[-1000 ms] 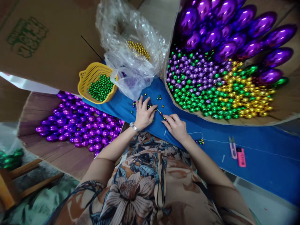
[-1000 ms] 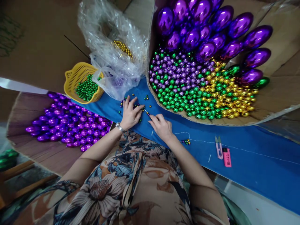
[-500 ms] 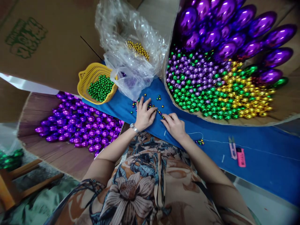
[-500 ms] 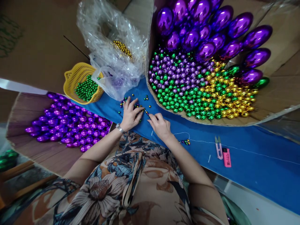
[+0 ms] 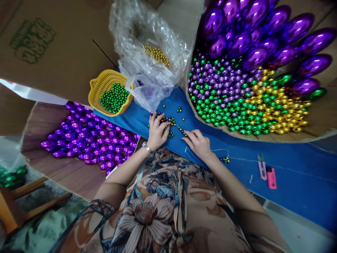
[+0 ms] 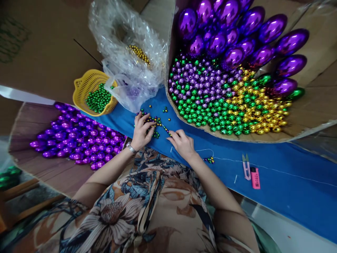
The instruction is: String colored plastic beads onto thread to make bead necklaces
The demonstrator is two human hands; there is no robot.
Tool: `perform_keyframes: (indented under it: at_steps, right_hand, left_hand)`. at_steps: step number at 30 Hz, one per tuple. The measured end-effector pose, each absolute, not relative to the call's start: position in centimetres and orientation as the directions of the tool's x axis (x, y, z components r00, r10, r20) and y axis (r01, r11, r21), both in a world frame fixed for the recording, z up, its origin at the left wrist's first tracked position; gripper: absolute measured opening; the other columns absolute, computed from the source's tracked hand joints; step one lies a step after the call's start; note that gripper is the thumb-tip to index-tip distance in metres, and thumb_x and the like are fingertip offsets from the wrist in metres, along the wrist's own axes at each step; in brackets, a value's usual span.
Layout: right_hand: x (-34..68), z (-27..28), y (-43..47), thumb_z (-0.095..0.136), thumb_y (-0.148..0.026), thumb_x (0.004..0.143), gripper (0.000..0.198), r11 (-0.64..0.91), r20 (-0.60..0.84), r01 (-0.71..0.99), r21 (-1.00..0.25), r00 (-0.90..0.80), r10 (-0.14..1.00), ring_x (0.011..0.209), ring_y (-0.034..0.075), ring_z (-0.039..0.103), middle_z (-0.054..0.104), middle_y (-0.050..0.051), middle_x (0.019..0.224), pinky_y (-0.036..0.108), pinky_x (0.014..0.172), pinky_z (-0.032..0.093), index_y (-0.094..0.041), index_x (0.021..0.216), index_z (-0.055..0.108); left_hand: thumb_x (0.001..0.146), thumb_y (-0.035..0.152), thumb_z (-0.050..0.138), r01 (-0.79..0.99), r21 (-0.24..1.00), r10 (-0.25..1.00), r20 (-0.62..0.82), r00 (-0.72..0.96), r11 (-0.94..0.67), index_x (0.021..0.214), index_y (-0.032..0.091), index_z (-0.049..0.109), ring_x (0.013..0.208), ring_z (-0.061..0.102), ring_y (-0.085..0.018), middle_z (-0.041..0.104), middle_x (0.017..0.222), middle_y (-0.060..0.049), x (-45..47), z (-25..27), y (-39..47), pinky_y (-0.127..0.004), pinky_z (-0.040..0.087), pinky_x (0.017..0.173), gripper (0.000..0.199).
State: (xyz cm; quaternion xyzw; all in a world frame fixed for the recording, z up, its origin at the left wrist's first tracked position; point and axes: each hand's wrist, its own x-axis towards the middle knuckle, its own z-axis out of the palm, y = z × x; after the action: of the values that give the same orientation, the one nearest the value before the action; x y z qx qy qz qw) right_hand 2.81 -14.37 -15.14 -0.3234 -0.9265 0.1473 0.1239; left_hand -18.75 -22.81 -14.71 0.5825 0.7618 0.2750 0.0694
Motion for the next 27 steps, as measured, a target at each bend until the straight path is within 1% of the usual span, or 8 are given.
perform_keyframes:
  at_steps: [3,6,10,14,18,22,27]
  right_hand:
    - [2.94,-15.28,-14.57,0.047,-0.049,0.097,0.039,0.754,0.153,0.56,-0.343,-0.759,0.633,0.075,0.009,0.06,0.066,0.005,0.096,0.02,0.061,0.039,-0.023,0.115,0.069]
    - [2.95,-15.29,-14.6,0.047,-0.049,0.097,0.039,0.756,0.143,0.56,-0.339,-0.763,0.63,0.075,0.009,0.06,0.066,0.005,0.096,0.021,0.061,0.039,-0.023,0.116,0.069]
    - [2.9,-15.23,-14.56,0.047,-0.049,0.097,0.039,0.76,0.137,0.553,-0.341,-0.771,0.622,0.074,0.009,0.06,0.066,0.005,0.095,0.021,0.061,0.038,-0.023,0.115,0.069]
    - [2.81,-15.25,-14.61,0.046,-0.049,0.097,0.04,0.757,0.132,0.555,-0.345,-0.77,0.625,0.074,0.009,0.06,0.066,0.005,0.094,0.021,0.06,0.038,-0.023,0.115,0.07]
    - [2.78,-15.26,-14.66,0.046,-0.049,0.097,0.039,0.756,0.108,0.553,-0.349,-0.778,0.619,0.076,0.009,0.06,0.065,0.005,0.094,0.021,0.062,0.039,-0.024,0.116,0.07]
    - [2.96,-15.29,-14.68,0.047,-0.048,0.097,0.038,0.764,0.124,0.542,-0.351,-0.782,0.611,0.075,0.009,0.06,0.066,0.004,0.094,0.02,0.063,0.04,-0.024,0.115,0.07]
    - [3.48,-15.23,-14.92,0.049,-0.046,0.096,0.035,0.791,0.164,0.492,-0.364,-0.802,0.575,0.074,0.008,0.061,0.067,0.004,0.093,0.019,0.064,0.041,-0.024,0.113,0.071]
  left_hand:
    - [0.093,0.033,0.05,0.873,0.465,0.931,0.235,-0.281,0.146,0.108,0.027,0.069,0.144,0.028,-0.032,0.052,0.138,-0.008,-18.32,-14.99,-22.96,-0.061,0.026,0.114,0.025]
    - [0.091,0.032,0.054,0.898,0.426,0.939,0.249,-0.238,0.115,0.114,0.032,0.068,0.146,0.023,-0.034,0.047,0.143,-0.007,-18.02,-15.23,-22.94,-0.063,0.024,0.114,0.027]
    - [0.09,0.034,0.056,0.904,0.407,0.943,0.228,-0.242,0.133,0.114,0.034,0.069,0.146,0.02,-0.036,0.045,0.146,-0.006,-18.02,-15.33,-22.88,-0.066,0.021,0.113,0.027]
    - [0.091,0.034,0.056,0.906,0.403,0.938,0.247,-0.244,0.13,0.112,0.034,0.07,0.146,0.022,-0.036,0.047,0.144,-0.006,-18.15,-15.29,-22.88,-0.065,0.021,0.113,0.025]
    - [0.091,0.035,0.055,0.897,0.421,0.942,0.229,-0.246,0.132,0.11,0.034,0.07,0.146,0.022,-0.035,0.047,0.144,-0.005,-18.16,-15.29,-22.95,-0.065,0.02,0.114,0.025]
    - [0.091,0.036,0.055,0.894,0.43,0.943,0.227,-0.242,0.126,0.109,0.034,0.07,0.146,0.022,-0.035,0.048,0.144,-0.005,-18.27,-15.27,-23.11,-0.065,0.019,0.115,0.024]
    - [0.093,0.034,0.052,0.886,0.442,0.927,0.256,-0.273,0.139,0.108,0.027,0.069,0.144,0.029,-0.032,0.054,0.138,-0.008,-18.64,-14.89,-23.66,-0.06,0.024,0.115,0.023]
